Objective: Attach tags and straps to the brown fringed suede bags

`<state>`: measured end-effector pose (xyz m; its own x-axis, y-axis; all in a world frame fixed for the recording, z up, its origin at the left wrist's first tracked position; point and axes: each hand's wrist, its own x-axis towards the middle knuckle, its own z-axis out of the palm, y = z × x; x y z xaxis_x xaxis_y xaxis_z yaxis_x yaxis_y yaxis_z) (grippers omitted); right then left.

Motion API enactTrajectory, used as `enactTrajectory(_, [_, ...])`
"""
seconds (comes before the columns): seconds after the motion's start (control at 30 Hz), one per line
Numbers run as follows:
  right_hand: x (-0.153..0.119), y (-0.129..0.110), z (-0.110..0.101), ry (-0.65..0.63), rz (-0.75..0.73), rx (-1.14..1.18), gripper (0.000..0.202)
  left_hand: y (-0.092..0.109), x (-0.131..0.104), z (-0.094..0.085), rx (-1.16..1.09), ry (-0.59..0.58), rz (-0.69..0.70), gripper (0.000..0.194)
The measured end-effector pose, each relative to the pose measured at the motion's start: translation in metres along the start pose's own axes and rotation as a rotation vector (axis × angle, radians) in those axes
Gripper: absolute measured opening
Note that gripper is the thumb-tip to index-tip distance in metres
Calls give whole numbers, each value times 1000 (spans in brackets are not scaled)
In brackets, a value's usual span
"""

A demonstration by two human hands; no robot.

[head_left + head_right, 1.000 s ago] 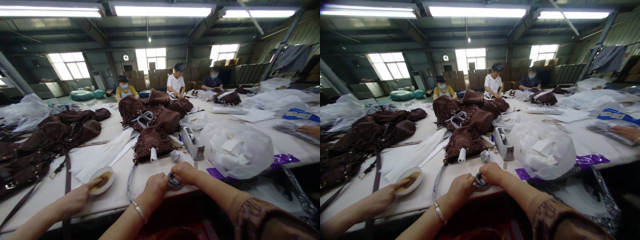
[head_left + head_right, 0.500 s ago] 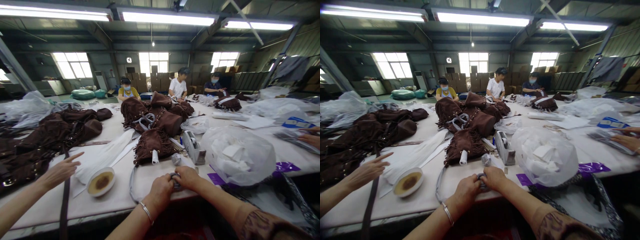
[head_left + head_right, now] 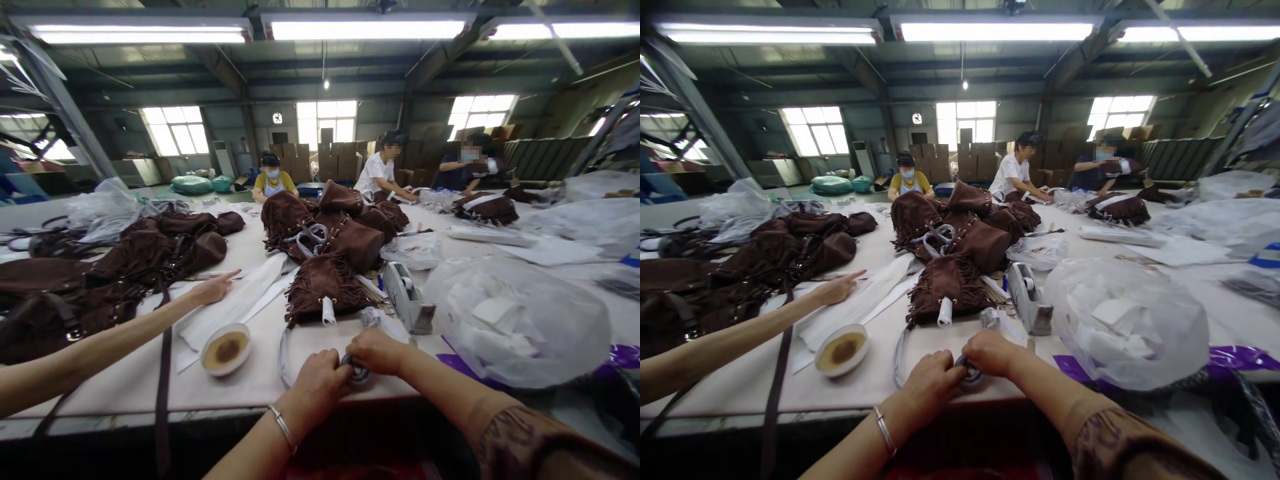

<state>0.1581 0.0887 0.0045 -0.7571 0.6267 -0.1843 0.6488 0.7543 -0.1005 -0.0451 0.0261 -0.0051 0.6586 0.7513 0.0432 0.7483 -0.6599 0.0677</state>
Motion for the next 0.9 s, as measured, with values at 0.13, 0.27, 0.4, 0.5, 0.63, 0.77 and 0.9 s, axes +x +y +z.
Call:
enactTrajectory(0.13, [9,-6,-6,0,88,31,19,4,9,9,-31,-23,-95,21])
enactTrajectory(0.27, [10,-23,-2,88,442,71,32,24,15,29,-73,90,-261,22])
enactTrajectory(0.4, [13,-33,6,52,532,59,29,31,13,34,-85,94,-314,23])
enactTrajectory(0.5, [16,-27,6,32,383,69,27,18,6,22,-71,12,-215,19])
enactTrajectory(0.63, [18,-13,-3,-7,129,82,25,-12,-4,5,-10,-33,-64,27])
enactTrajectory(0.77, [20,-11,-7,14,76,88,25,-23,-2,4,13,-65,-64,22])
enactTrajectory(0.9, [21,-23,0,86,353,75,34,-2,3,24,-9,61,-205,16])
